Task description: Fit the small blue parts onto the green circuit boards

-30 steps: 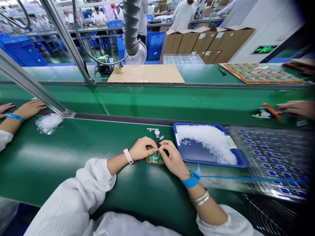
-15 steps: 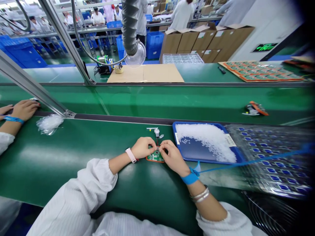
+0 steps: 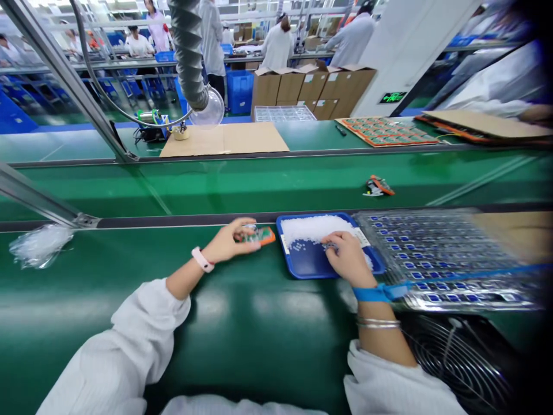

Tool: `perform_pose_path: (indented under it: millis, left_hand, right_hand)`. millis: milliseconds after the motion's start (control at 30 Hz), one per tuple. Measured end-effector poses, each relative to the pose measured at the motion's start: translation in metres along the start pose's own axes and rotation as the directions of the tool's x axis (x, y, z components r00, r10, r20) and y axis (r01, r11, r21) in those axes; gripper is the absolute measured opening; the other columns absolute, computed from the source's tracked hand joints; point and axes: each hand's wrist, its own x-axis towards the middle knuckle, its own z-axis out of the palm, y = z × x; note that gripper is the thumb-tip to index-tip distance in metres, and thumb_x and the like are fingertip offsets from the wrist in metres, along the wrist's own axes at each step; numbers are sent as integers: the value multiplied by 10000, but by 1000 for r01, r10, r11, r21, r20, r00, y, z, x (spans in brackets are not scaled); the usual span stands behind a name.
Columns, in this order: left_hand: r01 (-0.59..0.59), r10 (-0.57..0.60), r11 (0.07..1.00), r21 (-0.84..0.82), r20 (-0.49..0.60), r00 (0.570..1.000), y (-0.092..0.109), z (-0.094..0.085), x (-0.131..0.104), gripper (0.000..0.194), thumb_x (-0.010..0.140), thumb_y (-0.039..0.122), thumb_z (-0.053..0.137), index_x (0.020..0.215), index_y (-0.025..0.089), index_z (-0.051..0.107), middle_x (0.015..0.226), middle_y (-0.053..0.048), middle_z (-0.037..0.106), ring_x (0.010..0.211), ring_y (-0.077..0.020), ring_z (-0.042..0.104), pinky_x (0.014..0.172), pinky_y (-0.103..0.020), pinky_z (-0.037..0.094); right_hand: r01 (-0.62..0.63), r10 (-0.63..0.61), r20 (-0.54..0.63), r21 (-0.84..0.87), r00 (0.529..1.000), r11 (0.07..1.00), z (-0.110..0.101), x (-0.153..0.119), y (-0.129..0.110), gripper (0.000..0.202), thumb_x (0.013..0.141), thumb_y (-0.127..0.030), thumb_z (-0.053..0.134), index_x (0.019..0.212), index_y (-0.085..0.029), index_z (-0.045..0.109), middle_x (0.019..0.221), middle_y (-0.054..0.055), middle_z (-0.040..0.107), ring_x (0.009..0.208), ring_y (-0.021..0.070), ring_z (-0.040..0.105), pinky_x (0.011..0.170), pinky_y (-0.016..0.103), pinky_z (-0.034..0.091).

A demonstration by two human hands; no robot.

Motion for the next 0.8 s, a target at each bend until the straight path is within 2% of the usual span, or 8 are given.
perform_pose_path:
  millis: [67,167,200,267,367,467,600,800]
  left_hand:
    - [-32,31,999,-2,-210,977,-3,-14,29,637,739,431,665,1258,170,403,1093,-117,625,940,-205,605,812,-332,458]
    - [-79,223,949,306,-471,854,-19,-38,63,625,734,412,673,1261,192,419,1215,-104,559,1089,-236,528,914,-364,410]
    - [-74,287,907,414,-482,828,-28,-46,70,619,737,405,670,1266,197,425,1247,-98,539,1121,-243,503,950,-373,386]
    - [-43,341,817,574,-423,839,-48,-62,76,610,748,388,659,1281,199,430,1282,-91,517,1144,-253,478,989,-385,351]
    - [95,225,708,700,-350,909,-79,-80,73,601,750,364,648,1290,200,440,1266,-99,530,1128,-282,472,978,-415,351]
    - [263,85,630,730,-402,912,-99,-90,65,634,729,368,656,1300,204,434,1235,-114,546,1117,-317,459,950,-450,366]
    - [362,100,580,730,-504,858,-102,-89,61,615,719,322,648,1286,200,442,1306,-133,473,1181,-342,388,954,-476,360]
    - [266,185,633,727,-476,860,-92,-75,60,475,779,293,557,1234,181,478,1299,-122,464,1221,-311,352,993,-462,329]
  right_hand:
    - [7,-7,6,-10,1000,1000,4,-2,-2,252,663,-68,431,784,-153,635,869,111,551,881,260,516,808,424,418]
    - [7,-6,21,-12,1000,1000,6,-2,-8,272,665,-60,429,804,-155,642,882,105,544,885,255,509,803,421,415]
    - [9,-8,29,-10,1000,1000,6,-3,-9,276,664,-57,430,804,-159,644,882,101,541,882,252,508,797,417,416]
    - [14,-14,38,-4,999,1000,5,-3,-9,278,665,-57,431,801,-164,649,887,96,536,875,246,508,788,410,418]
    - [19,-18,33,-7,999,1000,3,-3,-7,282,671,-65,434,813,-168,654,906,95,533,882,246,506,790,409,416]
    - [12,-11,40,-13,999,1000,1,-3,-8,284,672,-71,439,820,-174,659,898,95,539,882,251,506,793,417,411]
    - [17,-17,74,1,997,1000,-2,-3,-11,258,671,-75,442,758,-181,661,874,92,552,838,242,514,790,418,408]
    - [-4,4,66,-13,998,1000,-4,-3,-13,254,674,-89,449,768,-176,669,892,98,555,872,250,514,798,426,411]
